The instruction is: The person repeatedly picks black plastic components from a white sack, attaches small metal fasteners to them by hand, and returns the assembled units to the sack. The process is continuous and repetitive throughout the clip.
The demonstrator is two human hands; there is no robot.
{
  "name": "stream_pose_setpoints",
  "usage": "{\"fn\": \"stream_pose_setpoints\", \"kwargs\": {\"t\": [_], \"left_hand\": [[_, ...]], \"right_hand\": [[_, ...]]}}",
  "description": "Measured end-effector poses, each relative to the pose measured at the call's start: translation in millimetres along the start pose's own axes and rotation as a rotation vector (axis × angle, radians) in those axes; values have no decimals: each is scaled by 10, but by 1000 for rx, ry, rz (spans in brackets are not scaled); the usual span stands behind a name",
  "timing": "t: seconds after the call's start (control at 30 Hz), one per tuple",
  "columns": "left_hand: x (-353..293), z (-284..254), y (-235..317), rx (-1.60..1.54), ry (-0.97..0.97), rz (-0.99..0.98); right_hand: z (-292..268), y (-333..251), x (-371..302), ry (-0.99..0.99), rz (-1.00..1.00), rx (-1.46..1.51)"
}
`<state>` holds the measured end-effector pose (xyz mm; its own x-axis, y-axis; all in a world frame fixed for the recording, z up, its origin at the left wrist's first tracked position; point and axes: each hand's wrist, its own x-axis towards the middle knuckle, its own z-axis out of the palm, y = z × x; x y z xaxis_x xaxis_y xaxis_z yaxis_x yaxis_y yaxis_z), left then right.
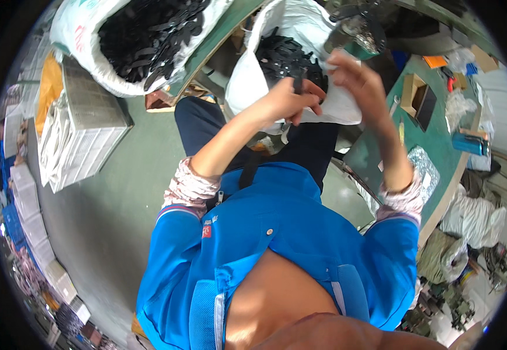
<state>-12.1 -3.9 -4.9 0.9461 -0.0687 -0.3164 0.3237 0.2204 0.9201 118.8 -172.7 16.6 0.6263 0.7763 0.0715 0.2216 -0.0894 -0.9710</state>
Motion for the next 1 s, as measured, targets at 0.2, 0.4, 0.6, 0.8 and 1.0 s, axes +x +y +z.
{"fn": "stream_pose_setpoints", "kwargs": {"t": [0.2,0.4,0.6,0.8,1.0], "left_hand": [[-56,55,-60,157,-176,47],[-357,-1027,45,138,431,287],[-1018,-2593,-20,1248,804,134],[-771,-2817,82,1085,670,-327],[-741,-3144,146,1188,330,-287]], "right_hand": [[665,41,-408,195,-15,213],[505,-52,-503,418,0,386],[712,154,-694,346,126,452],[1140,148,-800,218,171,483],[1140,181,-941,250,227,513]]}}
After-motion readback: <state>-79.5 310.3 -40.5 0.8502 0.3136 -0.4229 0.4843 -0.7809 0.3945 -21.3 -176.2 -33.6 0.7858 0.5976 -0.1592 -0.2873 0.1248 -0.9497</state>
